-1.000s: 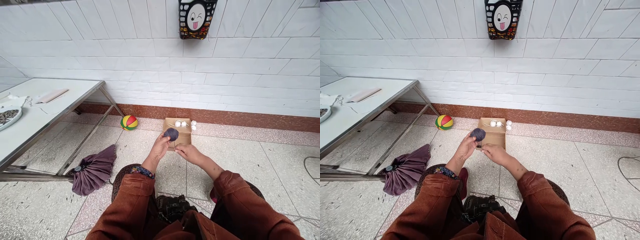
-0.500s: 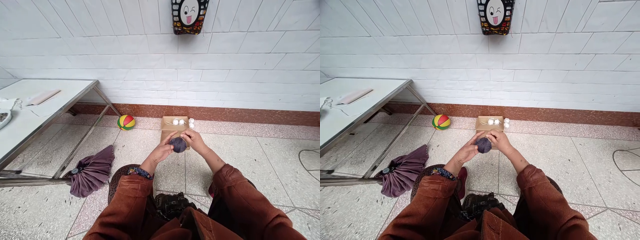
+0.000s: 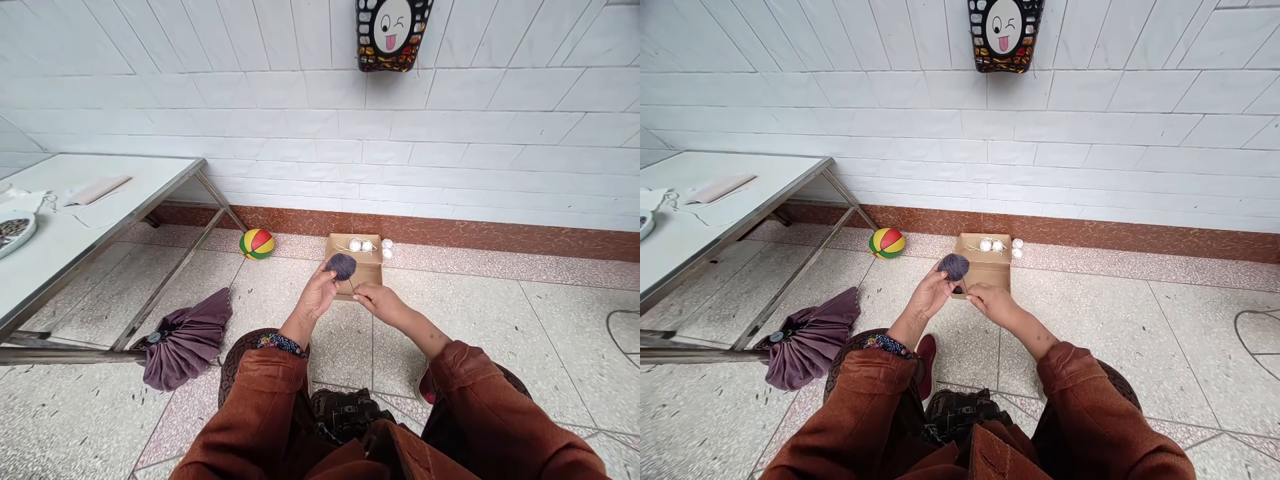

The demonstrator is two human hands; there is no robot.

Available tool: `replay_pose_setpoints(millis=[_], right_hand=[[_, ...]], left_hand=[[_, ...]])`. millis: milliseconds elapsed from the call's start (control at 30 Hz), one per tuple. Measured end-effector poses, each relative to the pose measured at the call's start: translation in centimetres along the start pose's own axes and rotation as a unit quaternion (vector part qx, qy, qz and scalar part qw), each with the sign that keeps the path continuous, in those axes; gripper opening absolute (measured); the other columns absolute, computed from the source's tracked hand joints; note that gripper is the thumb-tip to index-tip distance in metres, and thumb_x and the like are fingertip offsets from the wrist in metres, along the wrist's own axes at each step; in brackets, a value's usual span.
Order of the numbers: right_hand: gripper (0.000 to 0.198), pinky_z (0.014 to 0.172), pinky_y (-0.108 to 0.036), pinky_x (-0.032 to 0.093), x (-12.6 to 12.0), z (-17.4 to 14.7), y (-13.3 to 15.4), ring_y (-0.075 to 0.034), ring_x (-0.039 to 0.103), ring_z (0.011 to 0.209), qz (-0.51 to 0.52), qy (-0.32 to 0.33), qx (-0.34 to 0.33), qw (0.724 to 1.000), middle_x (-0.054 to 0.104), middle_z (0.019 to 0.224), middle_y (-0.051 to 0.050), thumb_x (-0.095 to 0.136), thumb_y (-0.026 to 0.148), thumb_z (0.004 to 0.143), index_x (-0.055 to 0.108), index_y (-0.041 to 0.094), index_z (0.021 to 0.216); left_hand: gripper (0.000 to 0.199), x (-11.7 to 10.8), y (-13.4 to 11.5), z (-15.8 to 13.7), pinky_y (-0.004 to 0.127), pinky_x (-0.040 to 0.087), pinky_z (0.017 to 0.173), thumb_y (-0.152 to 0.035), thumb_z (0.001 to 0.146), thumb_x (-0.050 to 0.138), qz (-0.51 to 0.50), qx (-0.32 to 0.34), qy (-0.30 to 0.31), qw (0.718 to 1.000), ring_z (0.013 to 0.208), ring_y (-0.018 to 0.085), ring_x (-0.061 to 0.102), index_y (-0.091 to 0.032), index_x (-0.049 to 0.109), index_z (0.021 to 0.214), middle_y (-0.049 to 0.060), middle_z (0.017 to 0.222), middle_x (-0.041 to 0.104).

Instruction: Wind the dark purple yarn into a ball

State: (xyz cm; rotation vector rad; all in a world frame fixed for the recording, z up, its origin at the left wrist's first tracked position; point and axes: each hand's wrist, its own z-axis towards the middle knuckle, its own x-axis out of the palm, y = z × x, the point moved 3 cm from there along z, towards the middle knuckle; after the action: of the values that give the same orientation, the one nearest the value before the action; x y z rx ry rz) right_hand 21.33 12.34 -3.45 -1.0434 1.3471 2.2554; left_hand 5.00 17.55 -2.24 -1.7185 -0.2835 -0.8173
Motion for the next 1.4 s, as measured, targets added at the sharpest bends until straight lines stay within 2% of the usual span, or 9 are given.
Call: replay_pose_setpoints(millis=[133, 267, 500, 600, 733, 933, 1133, 1267, 1400], right_hand=[[0.027, 0.069, -0.026, 0.05, -0.8, -0.6, 2.8, -0.017, 0.065, 0.078, -0.031, 0.04, -0.081, 0.995, 0.068, 0.086, -0.004, 0.044, 0.034, 0.104, 0.067, 0.022, 0.097], [0.026, 0.07, -0.028, 0.05, -3.3, -0.6, 4.1, -0.017, 0.064, 0.077, -0.003, -0.03, -0.099, 0.995, 0.067, 0.084, -0.005, 0.044, 0.033, 0.104, 0.067, 0.021, 0.1], [0.026, 0.075, -0.032, 0.05, -6.1, 0.4, 0.7, -0.02, 0.063, 0.08, 0.042, -0.167, 0.008, 0.985, 0.068, 0.083, -0.006, 0.049, 0.034, 0.101, 0.068, 0.021, 0.091], [0.025, 0.073, -0.03, 0.049, -5.3, 0.6, -1.0, -0.019, 0.062, 0.075, 0.065, -0.183, 0.054, 0.979, 0.066, 0.078, -0.004, 0.051, 0.035, 0.099, 0.067, 0.02, 0.086], [0.025, 0.072, -0.028, 0.049, -3.0, 0.5, -2.1, -0.018, 0.063, 0.075, 0.121, -0.169, 0.09, 0.974, 0.067, 0.078, -0.002, 0.051, 0.034, 0.098, 0.066, 0.02, 0.084], [0.013, 0.078, -0.033, 0.053, 0.4, -0.2, -2.8, -0.024, 0.069, 0.087, 0.087, -0.133, 0.106, 0.982, 0.073, 0.092, -0.007, 0.053, 0.021, 0.093, 0.067, 0.019, 0.095], [0.016, 0.076, -0.032, 0.053, -0.4, -0.6, -1.8, -0.022, 0.068, 0.087, 0.0, -0.067, 0.067, 0.996, 0.07, 0.094, -0.008, 0.048, 0.022, 0.099, 0.064, 0.019, 0.101], [0.016, 0.075, -0.028, 0.051, -1.8, -0.9, 0.8, -0.018, 0.065, 0.081, 0.023, -0.027, -0.026, 0.999, 0.067, 0.087, -0.005, 0.049, 0.027, 0.101, 0.063, 0.019, 0.096], [0.021, 0.071, -0.028, 0.05, -3.3, -1.1, 2.9, -0.017, 0.063, 0.077, 0.034, -0.022, -0.074, 0.996, 0.065, 0.083, -0.004, 0.048, 0.031, 0.103, 0.065, 0.021, 0.097]], left_hand=[[0.054, -0.7, -0.2, 0.1, 0.034, 0.045, 0.096, -0.021, 0.07, 0.074, 0.039, 0.003, -0.041, 0.998, 0.109, 0.021, 0.062, -0.023, 0.064, 0.123, 0.005, 0.118, 0.069], [0.052, -0.6, 0.5, -0.1, 0.033, 0.05, 0.086, -0.022, 0.073, 0.073, 0.076, -0.04, -0.03, 0.996, 0.101, 0.021, 0.064, -0.023, 0.065, 0.124, 0.007, 0.119, 0.069], [0.062, 0.9, 1.9, -1.3, 0.032, 0.049, 0.081, -0.02, 0.077, 0.069, 0.113, -0.129, 0.122, 0.978, 0.095, 0.019, 0.063, -0.029, 0.058, 0.136, 0.007, 0.123, 0.064], [0.067, 1.7, 1.9, -1.8, 0.03, 0.049, 0.077, -0.02, 0.078, 0.068, 0.07, -0.144, 0.173, 0.972, 0.092, 0.019, 0.063, -0.032, 0.052, 0.142, 0.008, 0.12, 0.065], [0.063, 2.4, 2.0, -2.1, 0.03, 0.05, 0.072, -0.025, 0.078, 0.067, 0.0, -0.146, 0.196, 0.97, 0.094, 0.022, 0.064, -0.024, 0.054, 0.14, 0.012, 0.131, 0.061], [0.053, 2.5, 2.2, -1.6, 0.038, 0.051, 0.086, -0.022, 0.076, 0.068, -0.063, -0.119, 0.148, 0.98, 0.098, 0.025, 0.067, -0.014, 0.061, 0.128, 0.013, 0.115, 0.07], [0.04, 1.5, 1.5, -0.4, 0.033, 0.049, 0.09, -0.016, 0.073, 0.073, -0.067, -0.064, 0.038, 0.995, 0.1, 0.02, 0.065, -0.017, 0.067, 0.113, 0.008, 0.112, 0.071], [0.043, 0.4, 1.1, 0.2, 0.03, 0.047, 0.088, -0.019, 0.069, 0.077, -0.007, -0.03, -0.051, 0.998, 0.096, 0.017, 0.064, -0.019, 0.067, 0.111, 0.005, 0.109, 0.07], [0.051, 0.1, 1.3, 0.1, 0.032, 0.044, 0.093, -0.02, 0.065, 0.08, 0.139, 0.007, -0.079, 0.987, 0.104, 0.02, 0.061, -0.02, 0.068, 0.115, 0.005, 0.112, 0.069]])
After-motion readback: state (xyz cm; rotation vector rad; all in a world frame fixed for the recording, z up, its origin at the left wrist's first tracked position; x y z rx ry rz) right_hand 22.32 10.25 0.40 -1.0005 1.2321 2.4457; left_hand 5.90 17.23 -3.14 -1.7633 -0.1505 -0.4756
